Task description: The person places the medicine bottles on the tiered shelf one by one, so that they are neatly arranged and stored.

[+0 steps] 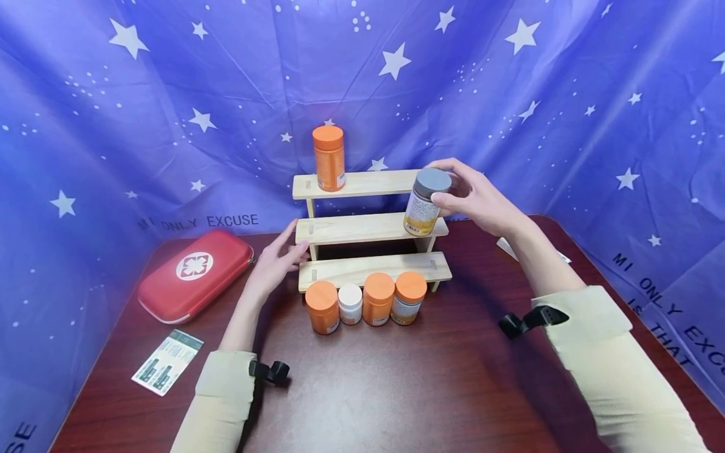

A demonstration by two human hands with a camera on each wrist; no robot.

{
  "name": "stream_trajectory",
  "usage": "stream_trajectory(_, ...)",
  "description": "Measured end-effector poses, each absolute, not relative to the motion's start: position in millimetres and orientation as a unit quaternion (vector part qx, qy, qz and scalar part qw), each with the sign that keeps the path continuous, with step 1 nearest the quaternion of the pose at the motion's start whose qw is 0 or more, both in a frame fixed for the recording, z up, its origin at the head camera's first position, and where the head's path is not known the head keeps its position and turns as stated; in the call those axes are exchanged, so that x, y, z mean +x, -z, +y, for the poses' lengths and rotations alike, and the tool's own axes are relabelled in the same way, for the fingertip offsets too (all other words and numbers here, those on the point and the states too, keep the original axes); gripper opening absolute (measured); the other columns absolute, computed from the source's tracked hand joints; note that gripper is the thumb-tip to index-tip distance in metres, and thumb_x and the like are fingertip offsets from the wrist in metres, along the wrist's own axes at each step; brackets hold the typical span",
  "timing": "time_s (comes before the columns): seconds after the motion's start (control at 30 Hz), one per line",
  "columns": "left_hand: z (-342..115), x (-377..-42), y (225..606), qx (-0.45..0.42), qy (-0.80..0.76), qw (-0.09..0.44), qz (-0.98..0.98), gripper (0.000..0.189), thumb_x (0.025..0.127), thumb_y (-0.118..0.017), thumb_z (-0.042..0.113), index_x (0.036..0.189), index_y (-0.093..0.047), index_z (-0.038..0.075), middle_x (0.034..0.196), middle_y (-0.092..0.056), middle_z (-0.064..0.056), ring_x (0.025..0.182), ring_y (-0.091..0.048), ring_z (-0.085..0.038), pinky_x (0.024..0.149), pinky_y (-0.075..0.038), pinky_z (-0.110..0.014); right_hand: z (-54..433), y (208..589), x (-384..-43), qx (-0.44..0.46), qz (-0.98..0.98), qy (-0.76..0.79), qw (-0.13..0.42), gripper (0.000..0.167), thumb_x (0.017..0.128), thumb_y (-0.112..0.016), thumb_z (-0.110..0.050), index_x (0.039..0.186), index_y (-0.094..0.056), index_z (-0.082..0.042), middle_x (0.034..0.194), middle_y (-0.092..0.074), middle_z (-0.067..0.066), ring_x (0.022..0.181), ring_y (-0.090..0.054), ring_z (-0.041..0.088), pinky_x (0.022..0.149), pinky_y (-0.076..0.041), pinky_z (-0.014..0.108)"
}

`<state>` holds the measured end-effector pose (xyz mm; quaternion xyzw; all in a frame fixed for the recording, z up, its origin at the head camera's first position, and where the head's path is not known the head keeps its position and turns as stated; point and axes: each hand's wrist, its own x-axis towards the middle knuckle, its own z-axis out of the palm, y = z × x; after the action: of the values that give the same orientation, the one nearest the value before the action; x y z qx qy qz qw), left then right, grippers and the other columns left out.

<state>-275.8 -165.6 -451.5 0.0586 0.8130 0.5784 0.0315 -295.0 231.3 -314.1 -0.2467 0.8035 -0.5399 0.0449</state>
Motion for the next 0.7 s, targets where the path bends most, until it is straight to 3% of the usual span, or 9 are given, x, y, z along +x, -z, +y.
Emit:
stream_trajectory(0.4,-166,-275,451,0.058,-0.575,0.033,0.815,0.068,0.103,-0.058,0.048,0.162,-0.024,0.042,0.122,-0.07,-0.028,0.111,-0.07,-0.034,0.103,-0.057,-0.052,202,285,-319,-0.248,0.794,0.549,0.074,0.042,0.103,-0.062,-0.02,0.143,-0.05,-0.021,0.137,-0.059,0.009,0.129,-0.058,0.024,0.088,-0.064,0.04)
stream_trajectory(0.7,-166,-274,449,0.058,-0.575,0.038,0.816,0.071,0.103,-0.058,0.049,0.163,-0.022,0.04,0.124,-0.071,-0.028,0.114,-0.07,-0.035,0.103,-0.056,-0.052,181,269,-336,-0.241,0.8,0.542,0.091,0.045,0.103,-0.062,-0.024,0.145,-0.047,-0.022,0.141,-0.056,0.011,0.13,-0.057,0.027,0.088,-0.064,0.041)
